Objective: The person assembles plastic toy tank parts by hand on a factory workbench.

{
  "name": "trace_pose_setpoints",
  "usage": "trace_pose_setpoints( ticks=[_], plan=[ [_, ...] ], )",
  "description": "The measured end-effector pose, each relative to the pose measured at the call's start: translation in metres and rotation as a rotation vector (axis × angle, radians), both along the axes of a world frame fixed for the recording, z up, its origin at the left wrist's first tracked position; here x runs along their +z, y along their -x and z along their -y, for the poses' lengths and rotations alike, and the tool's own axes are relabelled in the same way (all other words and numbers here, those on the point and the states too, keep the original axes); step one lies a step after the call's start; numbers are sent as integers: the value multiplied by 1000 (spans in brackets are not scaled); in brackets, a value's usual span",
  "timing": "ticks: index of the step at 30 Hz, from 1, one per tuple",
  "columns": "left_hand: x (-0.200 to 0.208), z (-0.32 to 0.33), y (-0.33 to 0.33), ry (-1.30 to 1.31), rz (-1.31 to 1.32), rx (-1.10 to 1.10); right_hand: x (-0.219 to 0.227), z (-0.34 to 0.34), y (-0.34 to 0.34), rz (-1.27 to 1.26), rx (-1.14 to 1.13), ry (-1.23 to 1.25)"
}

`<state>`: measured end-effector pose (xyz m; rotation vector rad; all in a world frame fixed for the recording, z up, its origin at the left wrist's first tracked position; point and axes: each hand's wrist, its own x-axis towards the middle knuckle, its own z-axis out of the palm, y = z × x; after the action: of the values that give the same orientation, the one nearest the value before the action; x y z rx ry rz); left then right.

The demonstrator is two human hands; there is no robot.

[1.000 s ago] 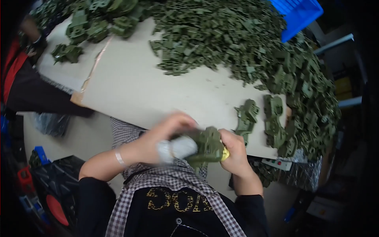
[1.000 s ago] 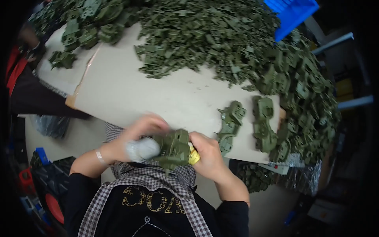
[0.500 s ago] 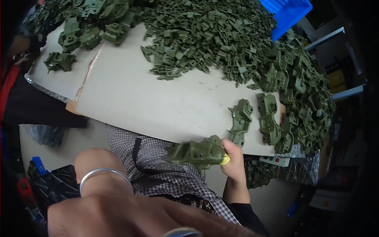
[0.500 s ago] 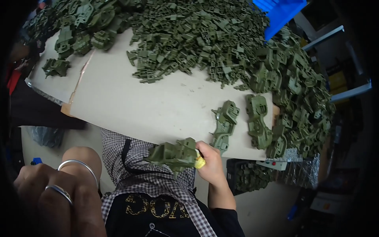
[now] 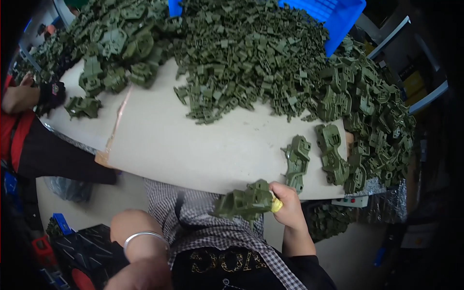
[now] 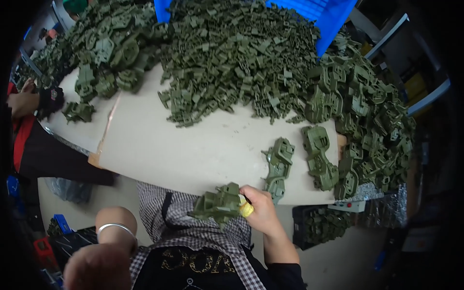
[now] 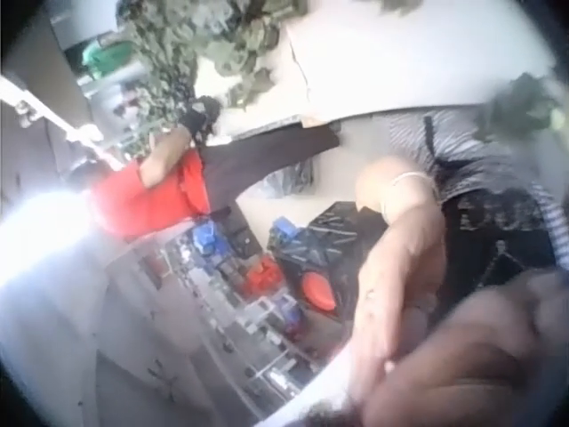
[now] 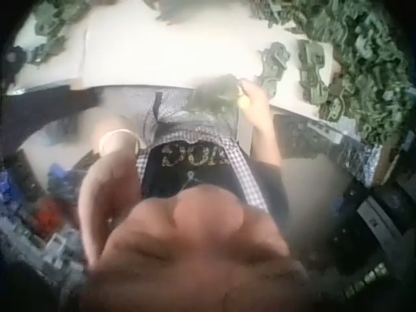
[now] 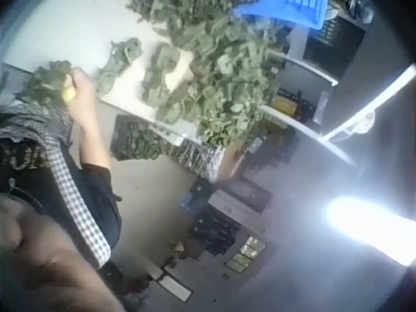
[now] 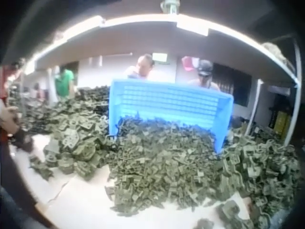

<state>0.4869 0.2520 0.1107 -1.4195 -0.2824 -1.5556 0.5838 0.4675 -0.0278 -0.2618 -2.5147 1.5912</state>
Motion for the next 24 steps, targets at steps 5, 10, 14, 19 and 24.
trace_pose_setpoints(
  ticks=[5, 10, 14, 19, 24],
  plan=[
    [-66, -1, 7, 946, 567, -10, -7, -15, -2, 22, 69, 344],
    [-132, 9, 13, 1854, 873, -239, 14, -15, 27, 5, 86, 317],
    [-158, 22, 18, 1426, 1516, -935, 49, -25, 69, -130, 163, -189],
    [-164, 30, 46, 1213, 1804, -1125, 40, -71, 166, -405, -149, -1038],
    [-155, 29, 42, 1040, 1921, -1234, 18, -115, 186, -254, 10, -1261]
  ],
)
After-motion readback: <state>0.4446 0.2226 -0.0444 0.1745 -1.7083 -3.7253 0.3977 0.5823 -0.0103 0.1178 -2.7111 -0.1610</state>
